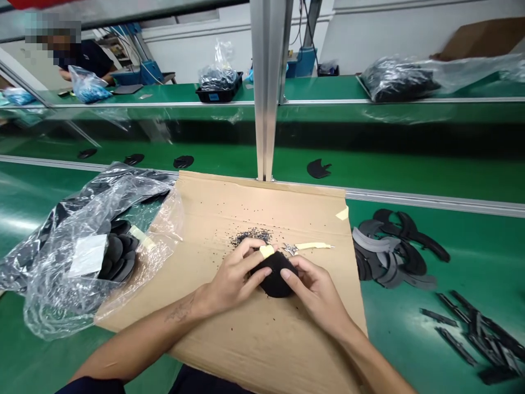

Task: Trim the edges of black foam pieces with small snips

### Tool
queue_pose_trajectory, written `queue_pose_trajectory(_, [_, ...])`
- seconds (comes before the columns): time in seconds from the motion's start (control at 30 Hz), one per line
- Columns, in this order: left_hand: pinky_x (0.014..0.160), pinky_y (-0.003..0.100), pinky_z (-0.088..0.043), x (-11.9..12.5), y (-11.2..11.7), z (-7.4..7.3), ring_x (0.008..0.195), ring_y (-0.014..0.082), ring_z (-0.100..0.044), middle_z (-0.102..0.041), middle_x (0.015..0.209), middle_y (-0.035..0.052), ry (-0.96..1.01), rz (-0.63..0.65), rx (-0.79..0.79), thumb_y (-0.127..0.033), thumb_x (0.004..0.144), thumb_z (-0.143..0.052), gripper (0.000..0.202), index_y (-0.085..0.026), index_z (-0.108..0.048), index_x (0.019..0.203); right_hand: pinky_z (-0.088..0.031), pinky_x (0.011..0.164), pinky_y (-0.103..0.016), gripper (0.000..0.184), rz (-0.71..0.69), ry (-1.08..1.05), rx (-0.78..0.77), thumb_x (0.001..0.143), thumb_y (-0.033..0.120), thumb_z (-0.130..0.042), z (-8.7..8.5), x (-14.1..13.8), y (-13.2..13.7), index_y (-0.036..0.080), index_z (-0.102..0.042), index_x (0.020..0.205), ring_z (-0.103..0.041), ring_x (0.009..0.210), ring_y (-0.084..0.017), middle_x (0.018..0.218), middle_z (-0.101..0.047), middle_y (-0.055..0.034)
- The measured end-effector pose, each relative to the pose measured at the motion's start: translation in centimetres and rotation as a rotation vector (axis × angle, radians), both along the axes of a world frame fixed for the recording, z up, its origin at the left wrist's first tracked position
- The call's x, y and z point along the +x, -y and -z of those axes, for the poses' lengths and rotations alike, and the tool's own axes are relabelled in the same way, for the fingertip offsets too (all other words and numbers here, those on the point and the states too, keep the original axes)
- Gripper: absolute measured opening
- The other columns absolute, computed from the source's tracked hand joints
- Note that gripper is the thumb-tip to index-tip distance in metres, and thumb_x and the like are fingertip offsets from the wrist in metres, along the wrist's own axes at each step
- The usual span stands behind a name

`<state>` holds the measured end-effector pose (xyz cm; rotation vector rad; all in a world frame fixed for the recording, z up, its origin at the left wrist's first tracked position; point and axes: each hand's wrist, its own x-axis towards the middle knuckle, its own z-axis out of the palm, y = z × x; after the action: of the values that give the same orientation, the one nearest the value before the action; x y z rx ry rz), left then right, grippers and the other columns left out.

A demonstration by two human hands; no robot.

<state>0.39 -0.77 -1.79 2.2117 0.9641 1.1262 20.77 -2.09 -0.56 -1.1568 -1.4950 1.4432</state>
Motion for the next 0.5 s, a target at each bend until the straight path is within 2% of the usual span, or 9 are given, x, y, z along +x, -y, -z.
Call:
queue_pose_trajectory(0.1, [0.075, 0.030, -0.055, 0.15, 0.23, 0.15, 0.096, 0.0193, -0.058, -0.054, 0.117, 0.0104, -0.025, 0.011, 0.028, -0.019, 0.100, -0.054, 0.051, -0.029, -0.044, 0.149, -0.043, 0.063, -0.026, 0.037, -0.006, 0.016, 0.001, 0.093, 0.056, -0.059, 0.09, -0.09, 0.06, 0.020, -0.063, 0.088, -0.051, 0.070, -0.016, 0.076, -0.058, -0.0005])
queue_pose_trajectory(0.23, [0.083, 0.033, -0.056, 0.42, 0.62, 0.31, 0.108, 0.0226, -0.058, -0.055, 0.119, 0.0119, -0.023, 0.039, 0.005, -0.019, 0.100, -0.053, 0.049, -0.027, -0.045, 0.148, -0.042, 0.059, -0.025, 0.036, 0.026, 0.071, 0.063, 0.095, 0.053, -0.058, 0.07, -0.31, 0.22, 0.021, -0.058, 0.079, -0.048, 0.065, -0.015, 0.070, -0.053, 0.0011])
queue_pose_trajectory(0.33, [0.085, 0.035, -0.056, 0.44, 0.67, 0.21, 0.106, 0.0228, -0.060, -0.057, 0.121, 0.0127, 0.036, -0.042, -0.095, -0.029, 0.097, -0.061, 0.052, -0.023, -0.046, 0.146, -0.048, 0.065, -0.027, 0.031, 0.034, 0.106, 0.154, 0.098, 0.047, -0.055, -0.21, -0.38, 0.51, 0.021, -0.062, 0.083, -0.056, 0.071, -0.017, 0.076, -0.061, -0.0013])
queue_pose_trajectory(0.4, [0.081, 0.033, -0.056, 0.36, 0.56, 0.01, 0.097, 0.0206, -0.062, -0.063, 0.114, 0.0110, 0.107, -0.040, -0.199, -0.035, 0.095, -0.066, 0.044, -0.021, -0.056, 0.135, -0.052, 0.071, -0.029, 0.026, 0.038, 0.120, 0.226, 0.099, 0.043, -0.054, -0.37, -0.34, 0.66, 0.021, -0.066, 0.091, -0.062, 0.077, -0.019, 0.083, -0.067, -0.0039])
queue_pose_trajectory(0.5, [0.077, 0.030, -0.057, 0.21, 0.40, -0.34, 0.092, 0.0190, -0.065, -0.069, 0.101, 0.0086, 0.237, 0.067, -0.249, -0.036, 0.095, -0.067, 0.028, -0.018, -0.068, 0.116, -0.057, 0.077, -0.032, 0.018, 0.037, 0.124, 0.385, 0.099, 0.032, -0.055, -0.24, -0.20, 0.66, 0.021, -0.069, 0.099, -0.069, 0.084, -0.020, 0.093, -0.073, -0.0066])
